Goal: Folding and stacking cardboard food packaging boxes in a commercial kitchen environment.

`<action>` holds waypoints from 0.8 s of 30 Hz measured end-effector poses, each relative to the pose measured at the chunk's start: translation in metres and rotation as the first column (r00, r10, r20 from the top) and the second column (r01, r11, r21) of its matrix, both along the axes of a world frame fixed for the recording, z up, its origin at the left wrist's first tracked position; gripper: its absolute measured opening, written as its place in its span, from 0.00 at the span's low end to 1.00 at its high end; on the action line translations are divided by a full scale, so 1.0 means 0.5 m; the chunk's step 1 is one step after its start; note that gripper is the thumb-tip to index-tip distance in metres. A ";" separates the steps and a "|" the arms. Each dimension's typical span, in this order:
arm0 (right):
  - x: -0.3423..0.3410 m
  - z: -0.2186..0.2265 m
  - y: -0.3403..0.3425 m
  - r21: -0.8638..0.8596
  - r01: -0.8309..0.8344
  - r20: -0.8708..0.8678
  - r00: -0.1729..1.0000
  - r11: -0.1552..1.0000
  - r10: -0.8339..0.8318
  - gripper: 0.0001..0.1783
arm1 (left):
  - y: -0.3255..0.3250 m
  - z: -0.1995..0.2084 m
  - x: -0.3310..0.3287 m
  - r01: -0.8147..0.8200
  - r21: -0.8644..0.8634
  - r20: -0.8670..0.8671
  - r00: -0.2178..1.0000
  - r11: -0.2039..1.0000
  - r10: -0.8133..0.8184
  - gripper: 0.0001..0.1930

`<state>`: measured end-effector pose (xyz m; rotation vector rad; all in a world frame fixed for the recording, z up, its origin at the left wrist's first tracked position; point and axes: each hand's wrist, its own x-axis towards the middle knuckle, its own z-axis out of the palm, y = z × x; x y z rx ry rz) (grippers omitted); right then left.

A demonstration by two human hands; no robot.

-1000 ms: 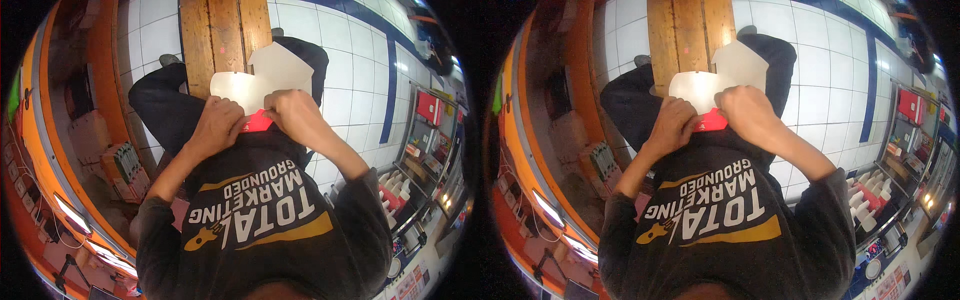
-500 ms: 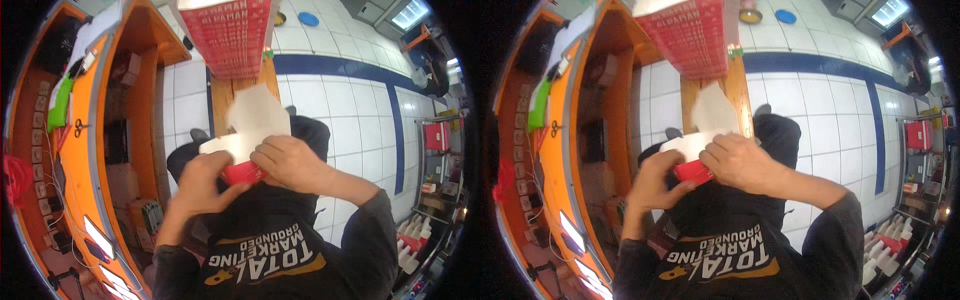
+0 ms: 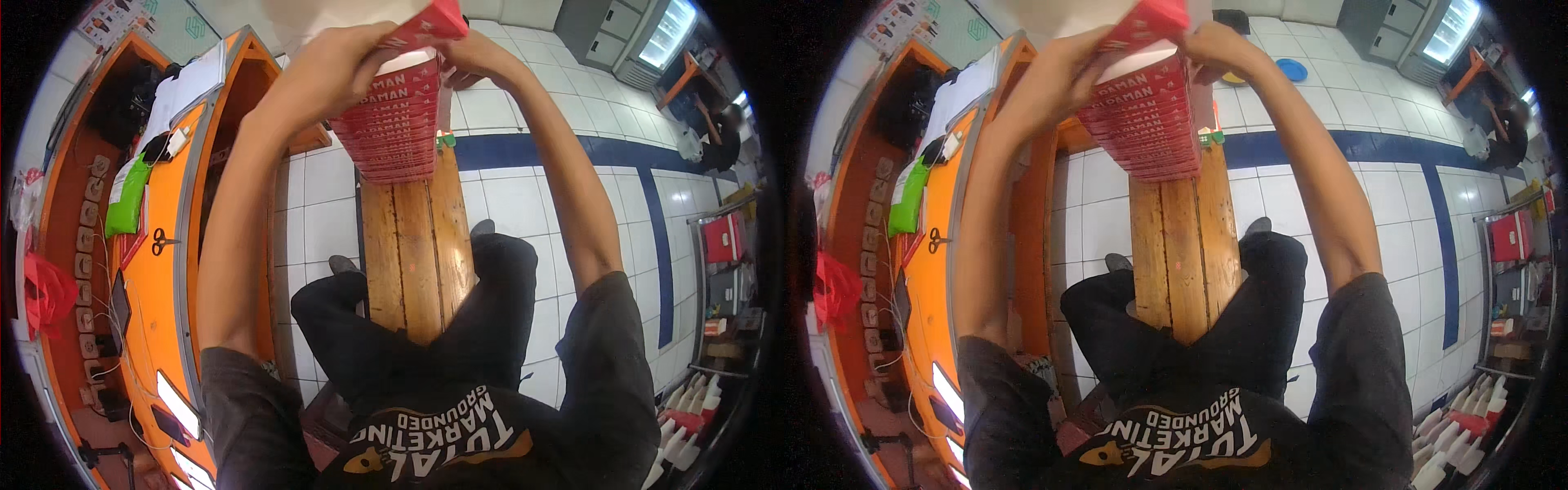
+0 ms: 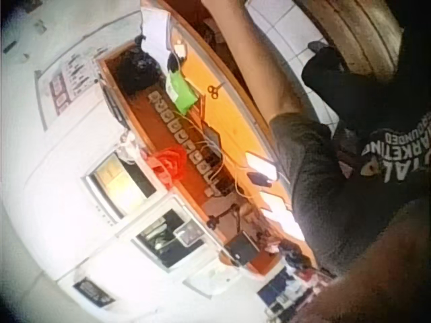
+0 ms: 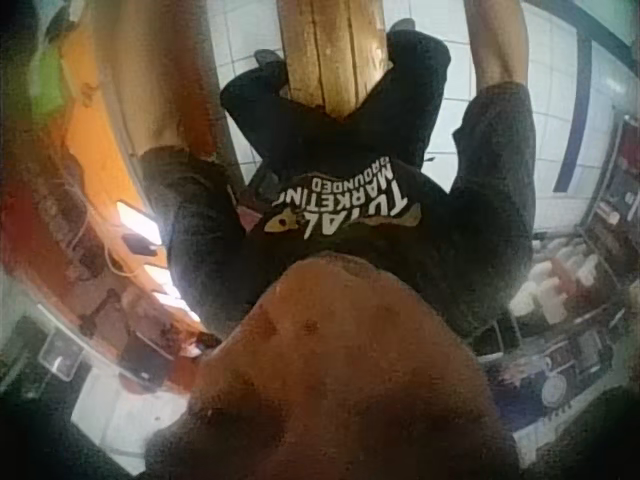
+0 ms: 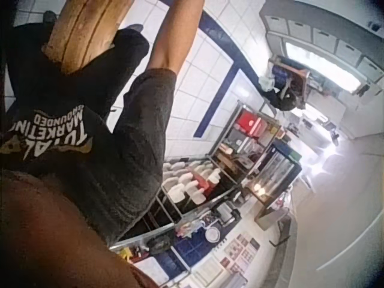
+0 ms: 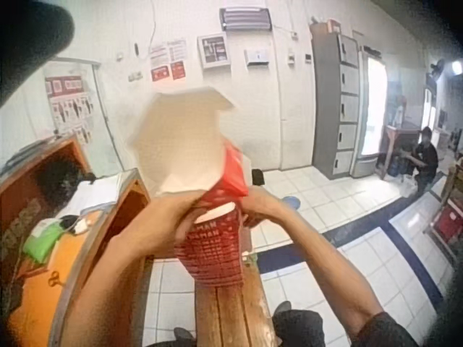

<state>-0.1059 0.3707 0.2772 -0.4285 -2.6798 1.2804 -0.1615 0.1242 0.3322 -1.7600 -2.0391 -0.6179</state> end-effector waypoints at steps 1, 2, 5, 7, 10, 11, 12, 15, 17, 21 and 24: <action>0.002 -0.007 0.010 -0.089 -0.110 -0.016 0.994 0.990 0.109 0.27 | 0.029 -0.024 -0.035 0.008 -0.013 -0.052 0.999 1.000 -0.008 0.16; 0.007 -0.013 0.021 -0.178 -0.212 -0.038 0.977 0.961 0.208 0.28 | 0.046 -0.031 -0.045 0.016 -0.013 -0.048 0.999 1.000 -0.017 0.16; 0.008 -0.002 0.023 -0.172 -0.164 0.032 0.985 0.971 0.172 0.28 | 0.063 -0.044 -0.056 -0.043 -0.203 0.005 0.999 0.978 0.045 0.16; 0.027 0.002 0.012 -0.138 -0.151 -0.002 0.988 0.979 0.153 0.29 | 0.047 -0.038 -0.054 -0.171 -0.277 0.036 0.981 0.946 0.189 0.15; 0.025 -0.007 0.019 -0.220 -0.164 -0.010 0.986 0.962 0.166 0.29 | 0.048 -0.048 -0.041 -0.202 -0.309 -0.029 0.979 0.929 0.203 0.17; 0.023 -0.010 0.024 -0.222 -0.166 -0.010 0.986 0.961 0.168 0.29 | 0.048 -0.050 -0.032 -0.238 -0.324 -0.111 0.971 0.916 0.213 0.18; 0.021 -0.012 0.028 -0.196 -0.201 -0.022 0.979 0.960 0.201 0.27 | 0.049 -0.048 -0.026 -0.240 -0.327 -0.112 0.970 0.914 0.215 0.18; 0.010 -0.018 0.034 -0.169 -0.231 -0.015 0.973 0.958 0.232 0.24 | 0.048 -0.045 -0.022 -0.271 -0.382 -0.145 0.962 0.884 0.233 0.22; -0.002 -0.023 0.053 -0.170 -0.222 -0.005 0.974 0.960 0.224 0.23 | 0.052 -0.046 -0.023 -0.241 -0.418 -0.108 0.970 0.876 0.216 0.22; -0.027 -0.013 0.030 0.020 -0.093 -0.090 0.991 0.995 0.094 0.22 | 0.037 -0.036 -0.026 -0.217 -0.451 -0.110 0.976 0.865 0.187 0.20; -0.072 -0.024 0.048 0.077 0.079 -0.187 0.980 0.994 -0.063 0.17 | 0.040 -0.030 -0.038 -0.147 -0.395 -0.084 0.989 0.907 0.124 0.16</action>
